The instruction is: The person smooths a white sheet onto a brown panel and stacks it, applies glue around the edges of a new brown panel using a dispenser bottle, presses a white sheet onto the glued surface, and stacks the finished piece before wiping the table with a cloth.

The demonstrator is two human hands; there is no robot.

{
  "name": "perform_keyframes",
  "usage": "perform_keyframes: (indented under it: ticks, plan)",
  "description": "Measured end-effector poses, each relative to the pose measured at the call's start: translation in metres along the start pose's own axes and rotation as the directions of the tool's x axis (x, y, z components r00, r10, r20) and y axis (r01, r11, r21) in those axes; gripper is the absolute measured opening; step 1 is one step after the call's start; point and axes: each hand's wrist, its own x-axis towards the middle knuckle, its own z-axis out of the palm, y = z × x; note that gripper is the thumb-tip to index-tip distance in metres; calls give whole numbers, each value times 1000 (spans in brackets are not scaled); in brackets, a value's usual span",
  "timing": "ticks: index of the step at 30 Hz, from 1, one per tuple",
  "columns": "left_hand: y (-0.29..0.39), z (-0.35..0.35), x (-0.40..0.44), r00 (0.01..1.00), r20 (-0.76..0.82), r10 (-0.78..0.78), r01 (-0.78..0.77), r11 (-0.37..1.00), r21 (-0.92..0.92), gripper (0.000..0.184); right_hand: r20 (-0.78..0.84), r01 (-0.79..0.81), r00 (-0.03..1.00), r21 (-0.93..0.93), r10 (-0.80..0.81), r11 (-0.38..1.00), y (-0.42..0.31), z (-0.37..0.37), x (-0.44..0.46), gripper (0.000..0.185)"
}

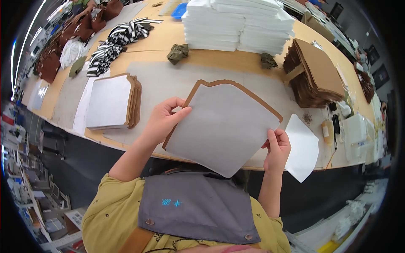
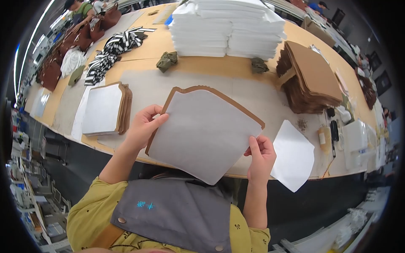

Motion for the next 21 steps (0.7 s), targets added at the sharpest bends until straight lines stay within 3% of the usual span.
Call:
perform_keyframes:
  ticks: [17, 21]
  plan:
    - [10, -4, 6, 998, 52, 20, -23, 998, 60, 14, -28, -51, 998, 33, 52, 998, 11, -1, -7, 9]
    - [13, -7, 13, 1000, -18, 14, -10, 973, 229, 15, -63, -68, 996, 45, 71, 997, 17, -2, -13, 9]
